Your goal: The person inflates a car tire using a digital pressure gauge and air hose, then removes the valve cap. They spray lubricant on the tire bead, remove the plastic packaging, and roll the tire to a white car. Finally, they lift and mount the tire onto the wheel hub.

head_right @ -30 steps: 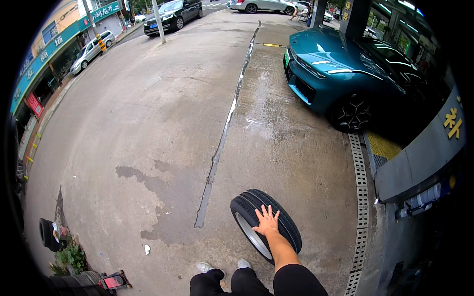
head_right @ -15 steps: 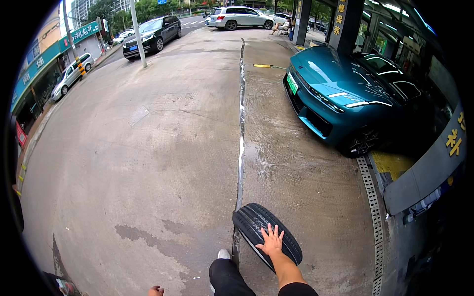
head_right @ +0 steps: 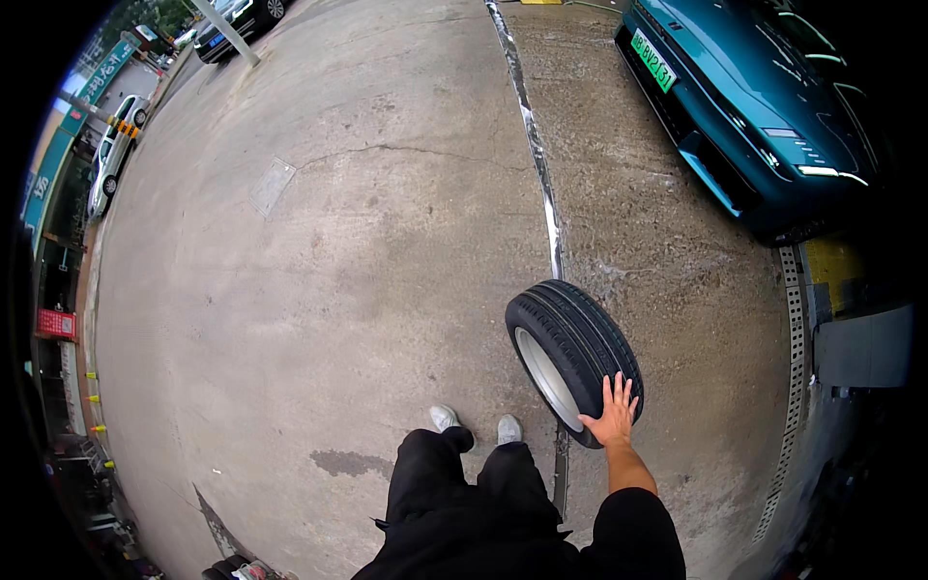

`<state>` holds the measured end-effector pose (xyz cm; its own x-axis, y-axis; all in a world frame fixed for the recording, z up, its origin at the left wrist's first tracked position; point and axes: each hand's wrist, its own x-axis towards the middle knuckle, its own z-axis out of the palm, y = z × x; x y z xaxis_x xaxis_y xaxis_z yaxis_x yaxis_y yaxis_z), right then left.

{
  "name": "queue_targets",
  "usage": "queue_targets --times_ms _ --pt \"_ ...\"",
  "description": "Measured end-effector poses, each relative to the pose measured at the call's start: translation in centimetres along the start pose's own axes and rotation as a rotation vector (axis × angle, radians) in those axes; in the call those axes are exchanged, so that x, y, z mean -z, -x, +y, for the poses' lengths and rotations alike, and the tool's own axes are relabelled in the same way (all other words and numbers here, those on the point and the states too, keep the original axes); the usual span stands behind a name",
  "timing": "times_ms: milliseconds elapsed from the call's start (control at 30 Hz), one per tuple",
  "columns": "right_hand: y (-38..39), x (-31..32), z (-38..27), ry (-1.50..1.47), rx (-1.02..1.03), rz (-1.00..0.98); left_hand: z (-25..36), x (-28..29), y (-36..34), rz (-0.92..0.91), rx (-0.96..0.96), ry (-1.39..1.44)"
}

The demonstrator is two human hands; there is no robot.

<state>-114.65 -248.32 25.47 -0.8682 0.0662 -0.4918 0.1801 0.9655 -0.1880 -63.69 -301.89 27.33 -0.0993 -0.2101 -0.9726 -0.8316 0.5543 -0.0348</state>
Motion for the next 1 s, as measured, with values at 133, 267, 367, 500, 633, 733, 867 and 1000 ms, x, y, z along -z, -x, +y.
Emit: queue_targets --times_ms 133,267,367,500,633,733,867,1000 --pt "-16.6 3.6 -15.0 0.122 0.138 0.143 6.4 13.0 -3.4 -0.02 0.154 0.254" --pt "-37.9 9.3 -32.0 0.169 0.05 0.014 14.7 35.7 -13.2 0.027 0.065 0.051" --pt "-46.0 12.4 -44.1 0.097 0.081 0.102 20.1 59.4 -19.1 0.191 0.011 -0.558" --pt "-41.4 13.7 -40.8 -0.016 0.037 0.228 62.4 87.8 -13.8 0.657 -0.795 0.915" --pt "-49.1 14.4 -48.7 -0.14 -0.077 0.215 84.3 104.2 -11.0 0.447 -1.084 0.863" --pt "-66.1 20.5 -58.7 -0.103 -0.023 0.314 94.4 111.3 -17.7 0.401 -1.03 0.27" --pt "-87.8 28.2 -64.1 -0.306 0.068 0.239 100.9 118.8 -26.3 0.356 -0.781 -0.404" --pt "-90.6 34.0 -69.5 -0.221 -0.173 0.183 86.5 132.7 -34.3 0.101 -0.296 0.456"
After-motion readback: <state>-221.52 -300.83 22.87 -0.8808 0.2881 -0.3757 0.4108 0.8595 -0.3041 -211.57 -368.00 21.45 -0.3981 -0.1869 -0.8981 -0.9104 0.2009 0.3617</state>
